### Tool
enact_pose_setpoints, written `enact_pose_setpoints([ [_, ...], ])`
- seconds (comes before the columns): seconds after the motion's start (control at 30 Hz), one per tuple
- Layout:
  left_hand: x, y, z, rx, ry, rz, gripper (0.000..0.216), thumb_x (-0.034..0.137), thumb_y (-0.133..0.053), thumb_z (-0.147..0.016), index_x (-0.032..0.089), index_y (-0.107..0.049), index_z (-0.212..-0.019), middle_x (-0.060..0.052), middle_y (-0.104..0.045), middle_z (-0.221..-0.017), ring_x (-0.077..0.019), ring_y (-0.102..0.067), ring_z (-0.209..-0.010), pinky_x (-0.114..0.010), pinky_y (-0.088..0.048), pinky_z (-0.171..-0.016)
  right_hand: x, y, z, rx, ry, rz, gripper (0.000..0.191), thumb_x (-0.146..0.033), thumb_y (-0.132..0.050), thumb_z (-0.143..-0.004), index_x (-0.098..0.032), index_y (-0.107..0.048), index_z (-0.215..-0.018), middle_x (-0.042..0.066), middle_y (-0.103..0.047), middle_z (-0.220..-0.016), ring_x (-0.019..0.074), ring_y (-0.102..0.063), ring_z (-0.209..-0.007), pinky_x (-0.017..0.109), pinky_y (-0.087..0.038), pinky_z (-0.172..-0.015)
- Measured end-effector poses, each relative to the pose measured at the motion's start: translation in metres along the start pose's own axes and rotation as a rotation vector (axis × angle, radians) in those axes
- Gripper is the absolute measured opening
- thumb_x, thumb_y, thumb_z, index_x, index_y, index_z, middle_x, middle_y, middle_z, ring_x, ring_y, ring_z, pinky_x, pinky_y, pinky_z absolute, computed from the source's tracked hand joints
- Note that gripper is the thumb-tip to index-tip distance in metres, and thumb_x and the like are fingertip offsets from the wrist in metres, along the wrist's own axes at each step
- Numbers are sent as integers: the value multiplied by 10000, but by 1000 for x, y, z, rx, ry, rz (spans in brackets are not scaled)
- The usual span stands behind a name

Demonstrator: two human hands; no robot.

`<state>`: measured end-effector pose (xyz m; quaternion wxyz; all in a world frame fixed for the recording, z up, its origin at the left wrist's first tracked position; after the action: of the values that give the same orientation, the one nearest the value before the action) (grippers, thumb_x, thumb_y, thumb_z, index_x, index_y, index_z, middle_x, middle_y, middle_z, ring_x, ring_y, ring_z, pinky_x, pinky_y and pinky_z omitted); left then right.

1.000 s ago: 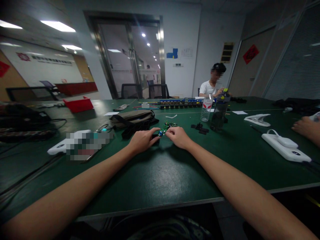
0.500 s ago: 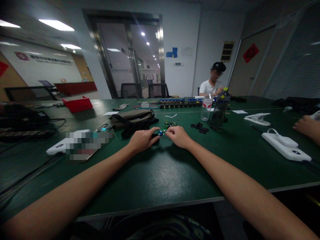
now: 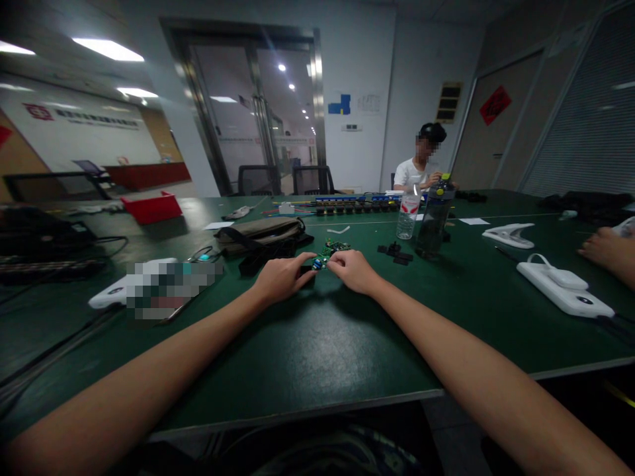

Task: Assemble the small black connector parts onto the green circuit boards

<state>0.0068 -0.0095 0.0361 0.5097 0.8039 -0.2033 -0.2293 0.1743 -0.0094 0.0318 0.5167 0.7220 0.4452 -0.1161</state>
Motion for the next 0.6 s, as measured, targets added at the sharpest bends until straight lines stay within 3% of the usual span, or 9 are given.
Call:
enact_pose_setpoints([
  [0.6, 1, 1, 0, 10, -4, 9, 447, 493, -426, -990, 230, -530, -1335, -79, -758, -933, -258, -731, -863, -295, -505, -677, -2, 1, 0, 7, 0, -5, 234, -264, -541, -842, -156, -599, -642, -34, -523, -557, 103, -452, -559, 244, -305, -586],
])
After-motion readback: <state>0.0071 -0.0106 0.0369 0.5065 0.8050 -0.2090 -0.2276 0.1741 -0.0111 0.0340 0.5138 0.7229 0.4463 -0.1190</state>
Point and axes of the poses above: each hand's wrist, its own z-axis away from the middle knuckle, its own y-axis out of the back of the hand, x = y × z, the point moved 5 cm from there along -z, towards the middle knuckle
